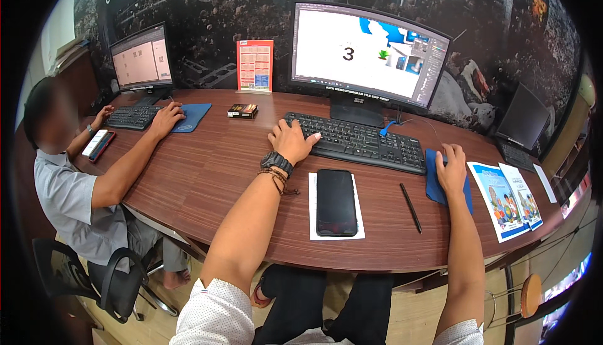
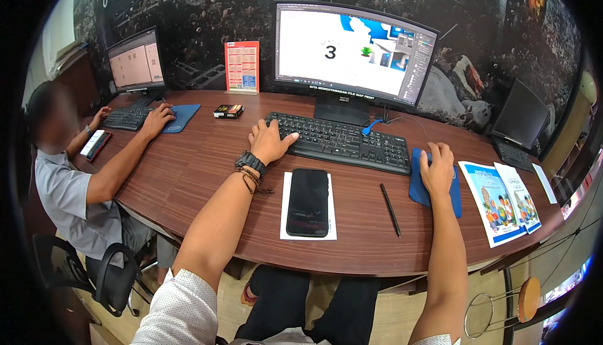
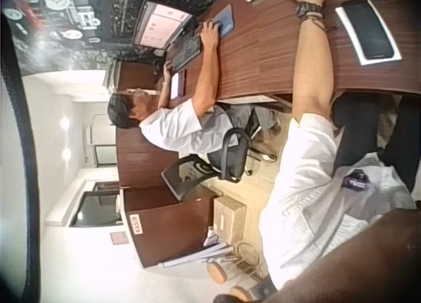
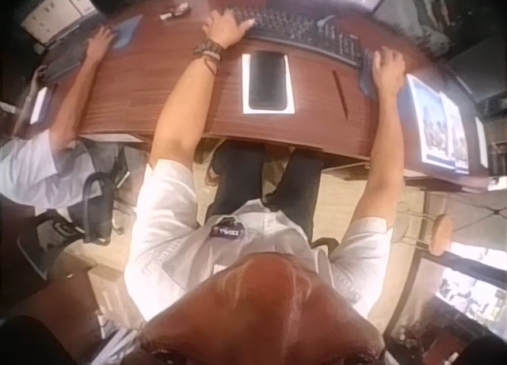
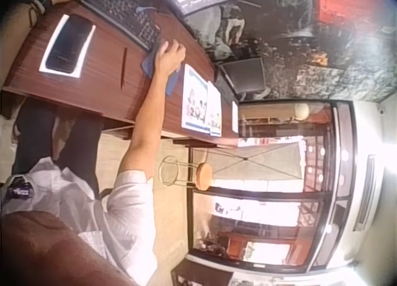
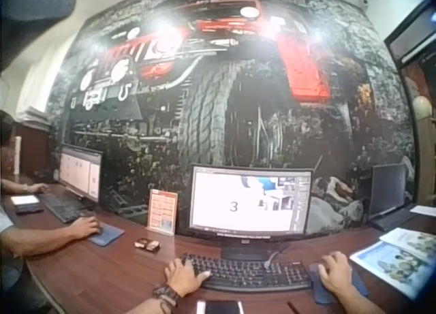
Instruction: The recorder uses a computer to edit a graphic design for a school-related project.
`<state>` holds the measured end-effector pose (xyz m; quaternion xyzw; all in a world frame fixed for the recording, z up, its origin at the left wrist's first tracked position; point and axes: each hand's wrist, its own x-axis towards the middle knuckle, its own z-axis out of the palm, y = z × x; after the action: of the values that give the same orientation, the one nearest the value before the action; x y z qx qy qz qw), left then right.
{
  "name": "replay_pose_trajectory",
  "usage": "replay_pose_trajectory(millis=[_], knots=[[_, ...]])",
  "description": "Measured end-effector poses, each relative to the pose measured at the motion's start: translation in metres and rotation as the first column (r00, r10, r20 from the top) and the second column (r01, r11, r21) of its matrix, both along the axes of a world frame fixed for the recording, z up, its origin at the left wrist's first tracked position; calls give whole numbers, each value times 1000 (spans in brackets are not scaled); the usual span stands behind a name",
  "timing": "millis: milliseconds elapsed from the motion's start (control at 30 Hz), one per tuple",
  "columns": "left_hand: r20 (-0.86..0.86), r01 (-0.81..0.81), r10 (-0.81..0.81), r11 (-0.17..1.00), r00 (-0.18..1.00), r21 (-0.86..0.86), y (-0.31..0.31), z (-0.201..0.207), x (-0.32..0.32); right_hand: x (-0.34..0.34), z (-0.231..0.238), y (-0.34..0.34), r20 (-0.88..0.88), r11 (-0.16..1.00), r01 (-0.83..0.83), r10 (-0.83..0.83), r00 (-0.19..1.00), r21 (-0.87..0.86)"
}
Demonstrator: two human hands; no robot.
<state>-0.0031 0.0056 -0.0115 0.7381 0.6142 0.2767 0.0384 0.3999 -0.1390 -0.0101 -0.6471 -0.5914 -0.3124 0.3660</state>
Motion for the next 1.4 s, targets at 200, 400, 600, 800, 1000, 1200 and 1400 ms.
replay_pose_trajectory(millis=[200,400,600,800,1000,1200,1400], knots=[[2,35,-35,999,999,-34,-3,0,-3,11,-13,-13,-351,983,62,-121,929,-173],[-75,19,-21,1000,997,-20,-1,0,-2,19,-11,-15,-384,957,61,-171,907,-282],[-40,48,-51,996,998,-78,-2,0,-2,21,3,-18,-351,911,70,-226,909,-406],[-88,31,-35,999,995,-40,-3,-2,-3,22,-12,-20,-349,950,68,-178,920,-306],[-89,35,-39,998,995,-52,-2,1,-2,26,-15,-20,-366,963,-15,-87,927,-267],[-87,34,-39,998,995,-61,-4,2,-3,23,-13,-21,-383,965,-25,-79,920,-260],[-85,32,-38,997,996,-69,-3,3,-2,23,-13,-21,-382,966,-27,-76,921,-256]])
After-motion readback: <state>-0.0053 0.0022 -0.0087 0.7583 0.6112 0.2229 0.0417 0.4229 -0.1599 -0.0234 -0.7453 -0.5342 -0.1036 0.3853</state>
